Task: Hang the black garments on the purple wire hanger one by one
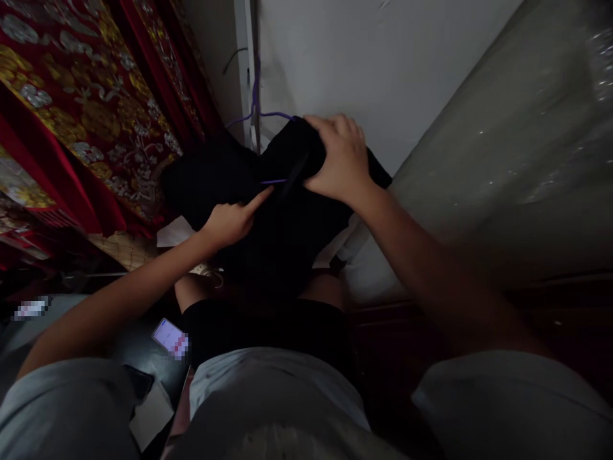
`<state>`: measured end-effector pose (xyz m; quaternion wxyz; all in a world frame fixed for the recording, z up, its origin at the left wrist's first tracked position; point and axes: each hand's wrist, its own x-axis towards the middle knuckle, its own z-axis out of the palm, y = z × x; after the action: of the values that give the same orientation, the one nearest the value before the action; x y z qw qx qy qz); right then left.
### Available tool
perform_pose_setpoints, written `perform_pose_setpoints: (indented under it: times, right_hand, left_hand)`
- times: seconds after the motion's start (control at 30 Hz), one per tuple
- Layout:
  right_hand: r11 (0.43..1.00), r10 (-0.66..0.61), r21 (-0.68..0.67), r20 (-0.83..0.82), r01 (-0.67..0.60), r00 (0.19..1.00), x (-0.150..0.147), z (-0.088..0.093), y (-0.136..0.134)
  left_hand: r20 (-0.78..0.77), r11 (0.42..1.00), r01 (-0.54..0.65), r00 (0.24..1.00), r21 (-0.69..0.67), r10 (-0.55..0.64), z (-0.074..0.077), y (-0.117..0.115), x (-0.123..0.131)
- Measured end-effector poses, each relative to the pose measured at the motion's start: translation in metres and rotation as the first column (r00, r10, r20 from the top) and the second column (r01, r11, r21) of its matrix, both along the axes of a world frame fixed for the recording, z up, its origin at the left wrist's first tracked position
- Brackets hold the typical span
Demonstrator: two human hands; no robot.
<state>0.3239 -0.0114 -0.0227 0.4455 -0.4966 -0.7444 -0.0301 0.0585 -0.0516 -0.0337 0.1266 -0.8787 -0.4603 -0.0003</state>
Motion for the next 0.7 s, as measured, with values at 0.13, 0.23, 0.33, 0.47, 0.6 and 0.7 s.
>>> perform_pose_setpoints:
  times: [0.13,0.23,0.33,0.47,0.6,0.7]
  right_hand:
    - [0.996,0.085,-0.029,0.021,-0.085,0.996,0.008,-0.005,-0.002]
    - [0.992,0.129,0.001,0.055,-0.129,0.99,0.019,-0.015,0.005]
    - [0.986,0.168,0.027,-0.141,-0.166,0.976,0.02,-0.028,0.008]
    - [0.987,0.158,0.098,-0.709,-0.125,0.688,-0.018,-0.066,-0.014]
    - [0.92,-0.107,-0.215,-0.942,-0.327,0.318,-0.091,-0.128,-0.061]
    - [0.773,-0.205,-0.321,-0.943,-0.548,0.263,-0.128,-0.163,-0.089]
  left_hand:
    - [0.091,0.997,-0.076,0.993,0.0,0.076,-0.019,0.015,0.009]
    - [0.118,0.996,-0.072,0.99,-0.06,0.078,-0.037,0.02,0.006]
    - [0.146,0.992,0.006,0.989,-0.126,0.012,-0.061,0.015,-0.002]
    - [0.45,0.983,0.119,0.892,-0.142,-0.043,-0.089,-0.006,-0.004]
    - [0.803,0.983,0.163,0.594,-0.078,-0.035,-0.105,-0.03,0.016]
    - [0.95,0.99,0.136,0.311,-0.02,-0.024,-0.114,-0.046,0.036]
